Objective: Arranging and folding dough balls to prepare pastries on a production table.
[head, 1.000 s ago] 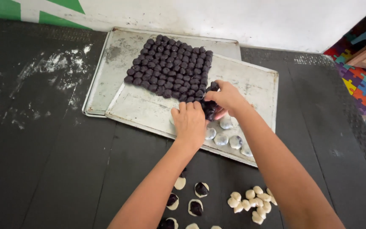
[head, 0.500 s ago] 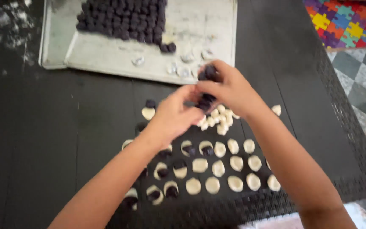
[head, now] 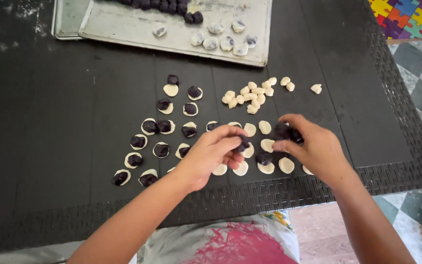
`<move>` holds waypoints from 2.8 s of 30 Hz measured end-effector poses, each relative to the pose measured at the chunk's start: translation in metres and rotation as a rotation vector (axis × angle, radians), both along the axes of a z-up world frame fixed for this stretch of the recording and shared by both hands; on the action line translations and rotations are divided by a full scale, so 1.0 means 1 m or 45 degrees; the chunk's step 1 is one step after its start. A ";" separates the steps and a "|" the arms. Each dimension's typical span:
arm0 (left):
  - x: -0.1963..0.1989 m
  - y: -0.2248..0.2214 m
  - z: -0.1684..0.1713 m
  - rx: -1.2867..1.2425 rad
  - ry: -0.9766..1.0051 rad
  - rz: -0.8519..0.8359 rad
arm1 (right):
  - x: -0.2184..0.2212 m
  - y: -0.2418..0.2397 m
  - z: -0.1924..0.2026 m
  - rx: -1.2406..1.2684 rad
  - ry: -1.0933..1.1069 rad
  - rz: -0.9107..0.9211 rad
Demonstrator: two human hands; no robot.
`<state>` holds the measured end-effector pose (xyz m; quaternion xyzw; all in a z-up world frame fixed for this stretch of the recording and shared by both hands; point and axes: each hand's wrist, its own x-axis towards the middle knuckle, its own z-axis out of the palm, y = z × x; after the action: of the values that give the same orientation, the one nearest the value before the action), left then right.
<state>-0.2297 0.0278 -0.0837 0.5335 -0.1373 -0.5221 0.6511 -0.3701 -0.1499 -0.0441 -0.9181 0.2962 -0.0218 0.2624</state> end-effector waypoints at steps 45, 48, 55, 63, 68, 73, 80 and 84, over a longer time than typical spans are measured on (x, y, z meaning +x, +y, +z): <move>-0.004 0.033 -0.020 0.206 -2.546 -0.090 | -0.016 0.060 -0.066 -0.494 -0.591 0.386; -0.001 -0.006 -0.026 0.022 -2.522 0.015 | -0.016 0.035 -0.042 -0.402 -0.633 0.172; 0.005 -0.068 -0.054 -0.051 -2.673 0.131 | 0.011 -0.003 -0.067 -0.364 -0.622 0.263; 0.014 -0.058 -0.040 0.155 -2.324 -0.158 | -0.002 -0.025 -0.052 0.312 -0.498 -0.406; 0.020 -0.061 -0.056 0.163 -2.431 -0.163 | -0.007 -0.031 -0.056 0.157 -0.470 -0.417; 0.004 -0.075 -0.032 0.206 -2.429 -0.210 | -0.008 -0.031 -0.061 0.132 -0.496 -0.417; -0.017 -0.129 -0.063 -0.176 -2.530 0.109 | -0.024 -0.034 -0.054 0.174 -0.586 -0.506; -0.028 -0.131 -0.068 -0.378 -2.505 0.102 | -0.041 -0.048 -0.063 0.052 -0.630 -0.557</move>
<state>-0.2581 -0.1032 -0.1517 0.6461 -0.6619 0.1973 0.3248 -0.4108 -0.1981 -0.1068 -0.7942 0.4139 -0.2940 0.3338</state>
